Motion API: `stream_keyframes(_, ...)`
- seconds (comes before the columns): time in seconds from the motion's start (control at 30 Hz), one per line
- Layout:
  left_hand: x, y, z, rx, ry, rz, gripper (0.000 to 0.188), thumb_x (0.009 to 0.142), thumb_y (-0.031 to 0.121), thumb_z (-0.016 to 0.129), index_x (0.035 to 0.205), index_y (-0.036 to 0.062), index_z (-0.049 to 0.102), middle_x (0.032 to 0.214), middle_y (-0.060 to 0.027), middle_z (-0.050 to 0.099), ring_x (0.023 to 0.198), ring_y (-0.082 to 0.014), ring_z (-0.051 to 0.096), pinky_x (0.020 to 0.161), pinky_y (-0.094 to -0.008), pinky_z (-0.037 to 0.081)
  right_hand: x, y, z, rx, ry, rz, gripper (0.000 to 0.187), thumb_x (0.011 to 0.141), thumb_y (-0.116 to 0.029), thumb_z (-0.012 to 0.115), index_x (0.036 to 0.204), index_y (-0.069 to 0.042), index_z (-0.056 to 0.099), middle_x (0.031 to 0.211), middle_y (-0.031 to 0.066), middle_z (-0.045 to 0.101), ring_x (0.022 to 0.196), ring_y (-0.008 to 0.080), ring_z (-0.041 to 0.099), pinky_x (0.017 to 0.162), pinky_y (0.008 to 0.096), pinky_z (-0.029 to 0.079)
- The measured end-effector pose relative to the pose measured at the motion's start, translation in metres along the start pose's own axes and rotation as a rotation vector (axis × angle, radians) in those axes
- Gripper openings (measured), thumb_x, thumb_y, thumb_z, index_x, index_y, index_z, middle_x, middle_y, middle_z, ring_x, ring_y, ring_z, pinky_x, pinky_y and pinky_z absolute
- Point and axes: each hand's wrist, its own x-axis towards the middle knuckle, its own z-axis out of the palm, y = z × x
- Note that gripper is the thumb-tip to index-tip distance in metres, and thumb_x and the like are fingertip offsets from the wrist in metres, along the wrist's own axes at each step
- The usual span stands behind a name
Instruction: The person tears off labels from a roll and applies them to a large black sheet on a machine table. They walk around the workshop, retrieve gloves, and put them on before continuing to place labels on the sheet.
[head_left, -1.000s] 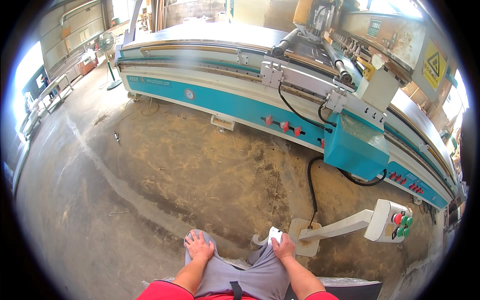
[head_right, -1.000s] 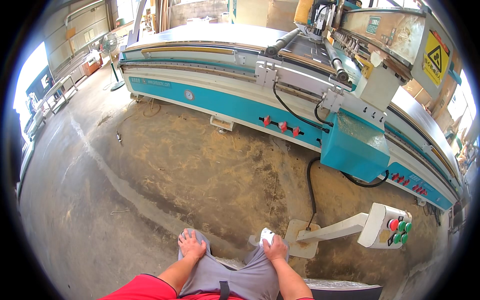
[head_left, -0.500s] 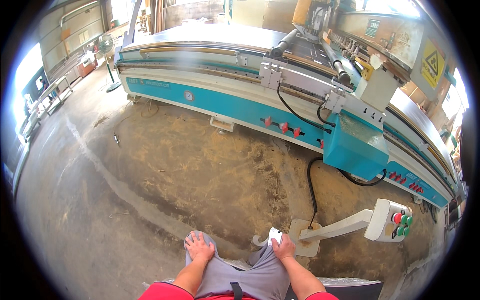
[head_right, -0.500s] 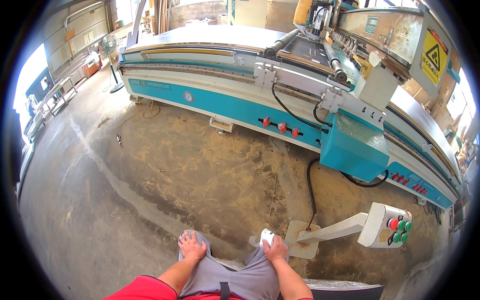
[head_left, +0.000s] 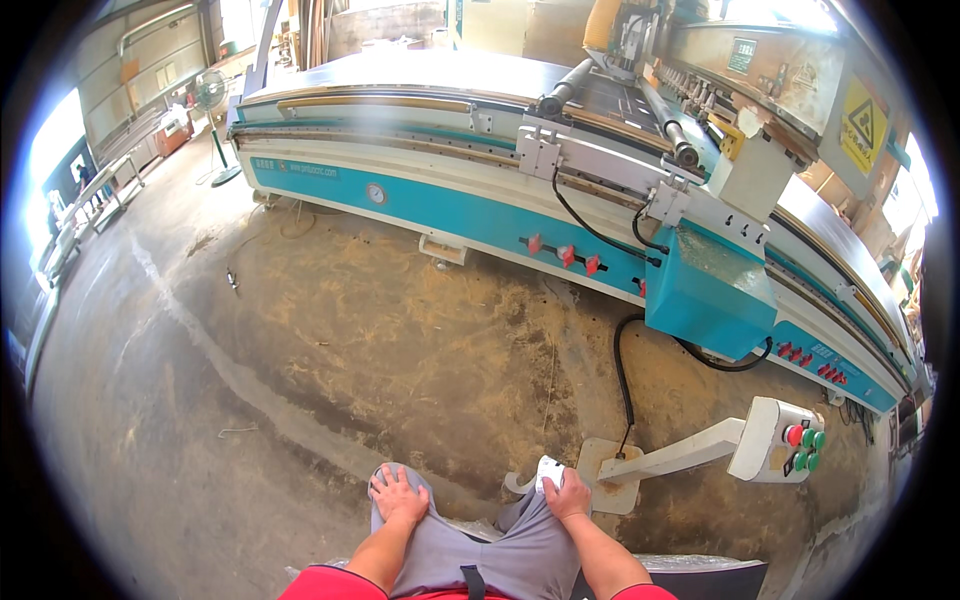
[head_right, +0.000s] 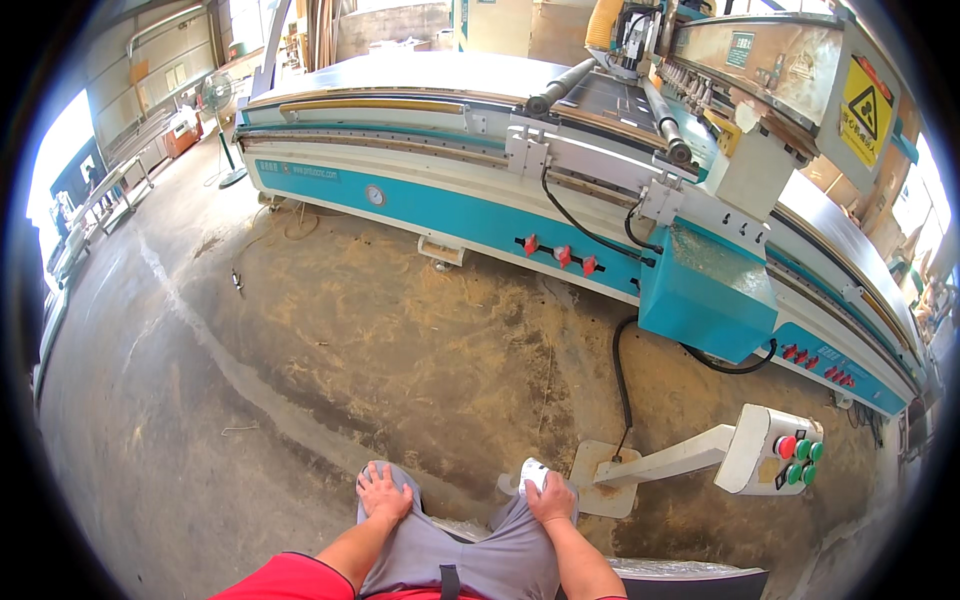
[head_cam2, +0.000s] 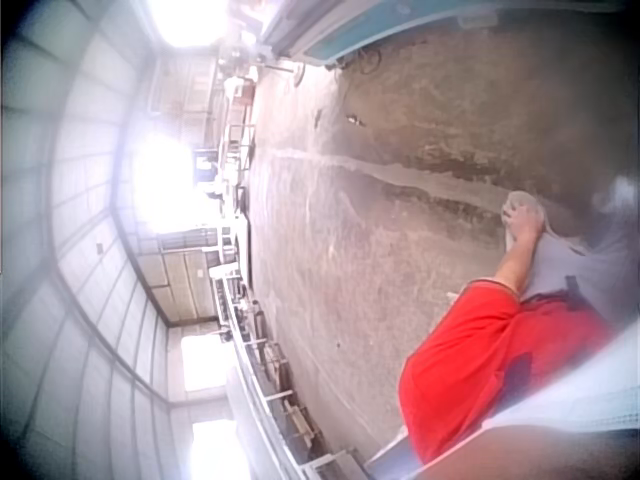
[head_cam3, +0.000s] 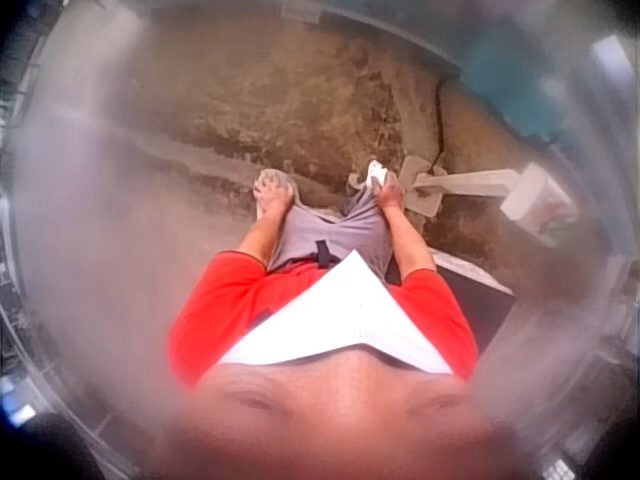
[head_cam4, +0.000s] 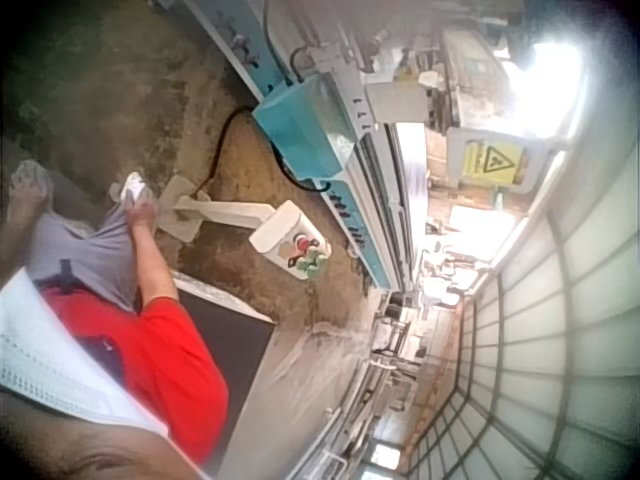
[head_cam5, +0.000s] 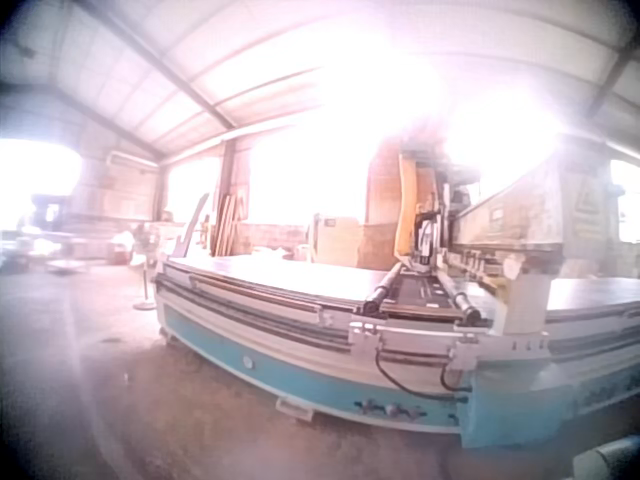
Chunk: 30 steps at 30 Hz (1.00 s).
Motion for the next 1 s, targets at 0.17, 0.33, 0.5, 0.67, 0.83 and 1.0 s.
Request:
stream_keyframes(0.17,0.0,0.0,0.003,-0.009,0.038,0.002,0.071,0.081,0.047,0.052,0.143,0.0139,0.038,0.152,-0.0155,0.024,0.136,-0.0427,0.027,0.111,-0.0508,0.023,0.0,-0.002,-0.002,0.0,-0.011,0.007,0.042,0.078,-0.047,0.062,0.09,-0.007,0.056,0.089,0.0155,0.062,0.08,0.038,0.062,0.068,0.0479,0.049)
stream_keyframes(0.33,-0.001,0.002,0.0,-0.003,-0.002,-0.001,0.072,0.083,0.048,0.05,0.145,0.0146,0.036,0.155,-0.0152,0.02,0.138,-0.0435,0.025,0.111,-0.0516,0.023,0.0,0.001,-0.002,0.001,-0.015,0.014,0.043,0.078,-0.047,0.062,0.091,-0.007,0.057,0.09,0.016,0.063,0.082,0.0383,0.062,0.069,0.0478,0.049)
stream_keyframes(0.5,-0.002,0.003,0.001,-0.003,-0.004,-0.001,0.072,0.083,0.048,0.049,0.145,0.0148,0.035,0.155,-0.0151,0.02,0.138,-0.0434,0.025,0.111,-0.0509,0.022,0.0,0.002,-0.003,0.002,-0.025,0.017,0.044,0.078,-0.048,0.062,0.091,-0.007,0.057,0.092,0.0163,0.063,0.083,0.0385,0.062,0.069,0.0479,0.049)
stream_keyframes(0.67,-0.005,0.007,0.004,0.004,-0.011,-0.002,0.072,0.083,0.048,0.049,0.146,0.0149,0.035,0.155,-0.0151,0.02,0.138,-0.0432,0.024,0.111,-0.0506,0.022,-0.001,0.009,-0.004,0.011,-0.018,0.016,0.044,0.078,-0.048,0.062,0.092,-0.007,0.057,0.091,0.0161,0.063,0.083,0.0382,0.062,0.07,0.0479,0.049)
stream_keyframes(0.83,-0.012,0.013,0.011,0.009,-0.006,0.0,0.072,0.084,0.048,0.048,0.146,0.0147,0.034,0.155,-0.0151,0.02,0.138,-0.0431,0.024,0.111,-0.0507,0.022,-0.004,0.021,-0.004,0.006,-0.002,0.005,0.043,0.078,-0.047,0.062,0.092,-0.007,0.057,0.09,0.0158,0.063,0.082,0.0382,0.062,0.069,0.0476,0.049)
stream_keyframes(1.0,-0.019,0.02,0.019,0.006,0.006,0.004,0.072,0.083,0.048,0.049,0.146,0.0144,0.034,0.155,-0.0154,0.02,0.138,-0.0433,0.025,0.111,-0.0512,0.023,-0.006,0.032,-0.01,0.009,0.003,-0.005,0.043,0.078,-0.047,0.062,0.092,-0.007,0.057,0.09,0.0158,0.063,0.081,0.0384,0.062,0.069,0.0475,0.049)
